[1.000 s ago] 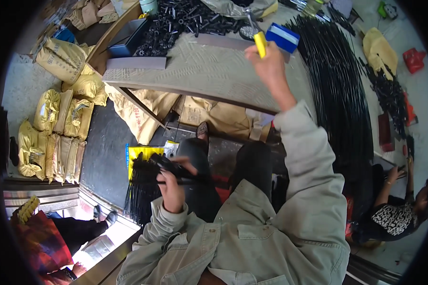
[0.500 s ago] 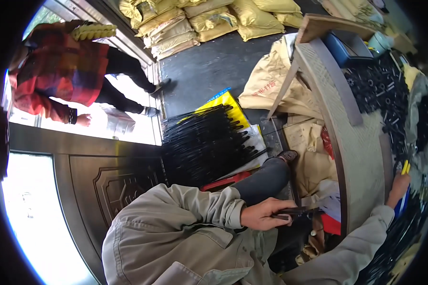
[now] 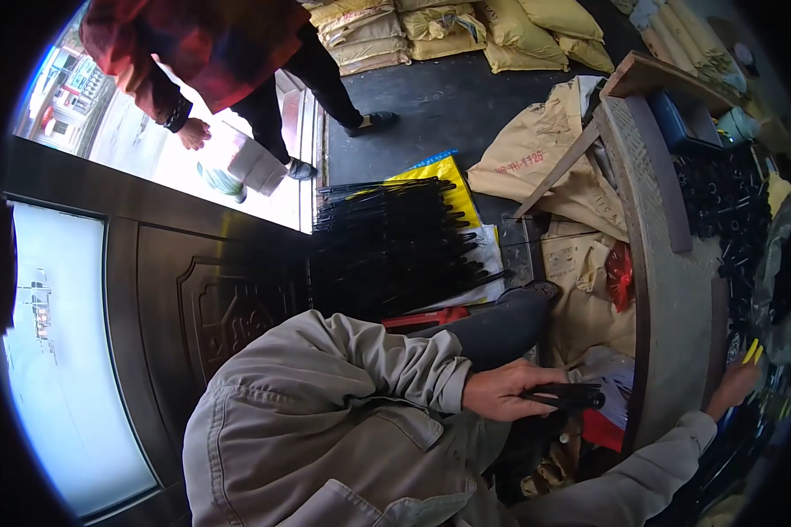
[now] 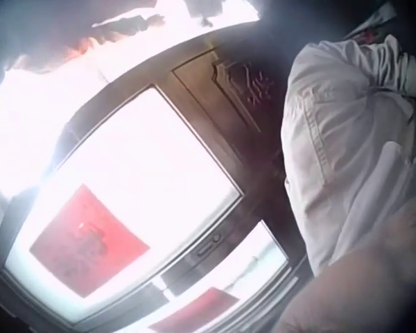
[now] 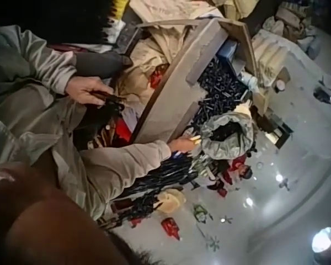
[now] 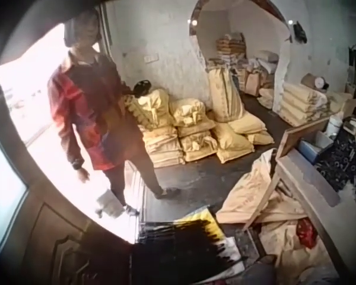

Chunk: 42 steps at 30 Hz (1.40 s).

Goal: Assembling umbrella frames by inserting wire ribs into a central hub and trimming them with pliers.

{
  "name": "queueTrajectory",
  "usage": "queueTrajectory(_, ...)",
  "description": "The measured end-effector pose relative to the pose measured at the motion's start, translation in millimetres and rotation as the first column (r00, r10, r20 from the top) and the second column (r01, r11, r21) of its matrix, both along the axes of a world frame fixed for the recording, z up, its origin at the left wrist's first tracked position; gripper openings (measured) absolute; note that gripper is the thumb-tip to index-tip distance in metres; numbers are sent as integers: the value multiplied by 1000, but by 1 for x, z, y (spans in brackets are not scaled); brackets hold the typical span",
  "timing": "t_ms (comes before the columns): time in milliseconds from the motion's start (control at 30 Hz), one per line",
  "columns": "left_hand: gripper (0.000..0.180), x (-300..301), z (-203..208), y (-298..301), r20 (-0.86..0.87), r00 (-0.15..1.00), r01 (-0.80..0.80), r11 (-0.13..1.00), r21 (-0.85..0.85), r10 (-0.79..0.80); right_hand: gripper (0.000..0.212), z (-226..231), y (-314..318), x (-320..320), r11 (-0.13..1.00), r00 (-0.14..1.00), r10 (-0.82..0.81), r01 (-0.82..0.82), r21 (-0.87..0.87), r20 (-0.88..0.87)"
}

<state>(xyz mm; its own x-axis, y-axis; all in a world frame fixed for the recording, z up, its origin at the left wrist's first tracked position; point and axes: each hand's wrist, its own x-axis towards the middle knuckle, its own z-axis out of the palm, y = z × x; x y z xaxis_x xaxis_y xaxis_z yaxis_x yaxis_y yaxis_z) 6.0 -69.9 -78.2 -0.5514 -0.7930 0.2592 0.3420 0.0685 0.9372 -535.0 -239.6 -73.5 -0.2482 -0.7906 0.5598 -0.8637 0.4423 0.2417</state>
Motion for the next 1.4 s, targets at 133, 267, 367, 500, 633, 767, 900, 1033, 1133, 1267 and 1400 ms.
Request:
queueTrajectory(133, 17, 3, 5, 8, -104, 993, -59, 998, -14, 57, 31, 34, 63, 99, 930, 850, 359, -294, -219, 386)
queueTrajectory(267, 17, 5, 24, 16, -109, 992, -66, 996, -63, 59, 15, 62, 177, 276, 843, -2, 498, -231, -485, 867)
queueTrajectory(367, 20, -2, 28, 27, -132, 984, -144, 966, -213, 118, 9, 37, 246, 352, 732, -206, 631, -161, -662, 748)
queueTrajectory(500, 21, 9, 39, 51, -110, 994, -13, 968, -250, -15, 12, 47, 287, 433, 780, 179, 626, -139, -610, 759)
queueTrajectory(633, 23, 10, 36, 69, -154, 987, -7, 959, -284, -38, 14, 45, 305, 442, 717, 137, 697, -91, -692, 704)
queueTrajectory(767, 26, 14, 39, 79, -123, 991, 19, 956, -293, -57, 17, 39, 317, 443, 701, 202, 712, -140, -699, 673)
queueTrajectory(900, 28, 15, 36, 83, -135, 990, 2, 952, -306, -45, 23, 32, 319, 444, 706, 92, 708, -56, -706, 700)
queueTrajectory(1033, 29, 11, 34, 85, -139, 989, 11, 954, -300, -55, 18, 34, 316, 445, 688, 39, 724, 41, -725, 689)
queueTrajectory(1133, 29, 12, 34, 84, -117, 991, 26, 954, -299, -63, 19, 37, 315, 445, 712, -93, 703, 97, -696, 705)
queueTrajectory(1267, 29, 11, 33, 85, -116, 991, 34, 952, -304, -73, 17, 31, 318, 442, 683, -92, 729, 33, -729, 679)
queueTrajectory(1400, 30, 11, 33, 84, -120, 990, 37, 954, -298, -75, 17, 35, 318, 443, 702, -88, 709, -3, -712, 699)
